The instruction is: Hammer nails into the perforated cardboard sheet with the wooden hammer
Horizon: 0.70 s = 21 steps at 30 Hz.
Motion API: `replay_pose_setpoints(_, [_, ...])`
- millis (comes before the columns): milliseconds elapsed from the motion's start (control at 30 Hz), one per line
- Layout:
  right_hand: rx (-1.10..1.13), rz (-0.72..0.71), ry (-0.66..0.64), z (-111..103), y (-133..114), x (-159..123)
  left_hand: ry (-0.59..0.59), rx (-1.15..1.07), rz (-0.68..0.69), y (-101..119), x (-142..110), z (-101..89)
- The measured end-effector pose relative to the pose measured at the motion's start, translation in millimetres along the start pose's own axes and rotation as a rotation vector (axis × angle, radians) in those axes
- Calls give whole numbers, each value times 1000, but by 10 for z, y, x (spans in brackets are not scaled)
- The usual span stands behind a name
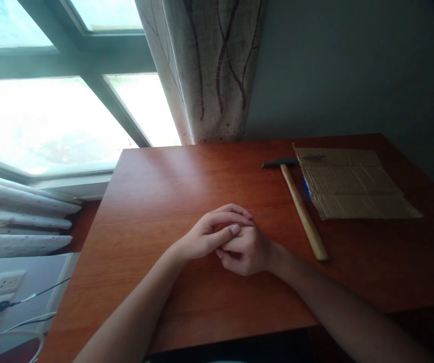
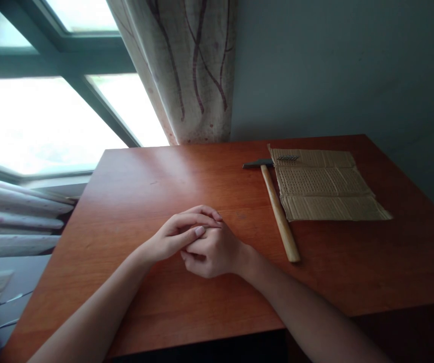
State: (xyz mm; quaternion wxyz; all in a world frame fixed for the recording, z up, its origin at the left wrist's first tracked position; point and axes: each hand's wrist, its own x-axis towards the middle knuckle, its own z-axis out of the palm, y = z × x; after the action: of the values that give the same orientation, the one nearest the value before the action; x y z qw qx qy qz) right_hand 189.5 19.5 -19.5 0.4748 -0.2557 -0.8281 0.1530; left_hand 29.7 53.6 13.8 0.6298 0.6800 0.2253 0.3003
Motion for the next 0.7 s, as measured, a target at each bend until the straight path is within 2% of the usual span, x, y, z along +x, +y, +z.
replay_pose_setpoints(300, [348, 276, -177, -63, 60, 32, 103, -54, -143, -124, 13, -56])
replay_pose_setpoints(467, [780, 443, -314, -163, 50, 95, 122, -125, -188, -143, 12, -83])
replay_pose_setpoints(600, [1011, 515, -343, -208, 68, 89, 156, -162, -226, -182, 4, -84])
replay_pose_setpoints(700, [1108, 536, -415, -234, 105, 67, 144, -170, -242, -208, -2, -89])
